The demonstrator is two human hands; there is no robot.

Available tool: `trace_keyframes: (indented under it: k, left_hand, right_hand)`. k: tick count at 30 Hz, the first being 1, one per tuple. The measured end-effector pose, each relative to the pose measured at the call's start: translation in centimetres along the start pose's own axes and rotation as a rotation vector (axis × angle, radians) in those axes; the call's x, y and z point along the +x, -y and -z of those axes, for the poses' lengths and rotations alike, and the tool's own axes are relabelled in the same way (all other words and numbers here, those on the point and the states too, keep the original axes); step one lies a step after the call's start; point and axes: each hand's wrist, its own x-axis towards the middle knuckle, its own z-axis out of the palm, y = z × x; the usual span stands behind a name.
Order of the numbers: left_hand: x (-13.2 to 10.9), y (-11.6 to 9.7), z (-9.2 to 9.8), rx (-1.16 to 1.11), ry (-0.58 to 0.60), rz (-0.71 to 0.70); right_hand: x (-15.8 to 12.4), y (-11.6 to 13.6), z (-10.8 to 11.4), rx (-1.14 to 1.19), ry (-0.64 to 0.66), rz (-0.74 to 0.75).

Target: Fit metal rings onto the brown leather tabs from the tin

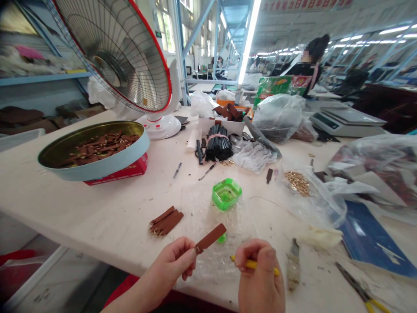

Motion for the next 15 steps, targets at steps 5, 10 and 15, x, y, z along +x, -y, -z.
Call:
trace_keyframes:
  k: [5, 10, 15]
  left_hand:
    - [-1.8, -0.5, -0.4, -0.043, 0.043, -0.029]
    - [-2.8, -0.6, -0.3, -0.071, -0.042, -0.099]
    - [-3.5, -0.4, -0.1, -0.041, -0.053, -0.191]
  right_hand:
    - [-1.2, 0.6, -1.0, 0.078, 0.031, -0.048]
    - [-1.8, 1.0, -0.2, 0.153, 0.017, -0.096]
    - [-3.5, 1.5, 0.4, -0.115, 0.055, -0.074]
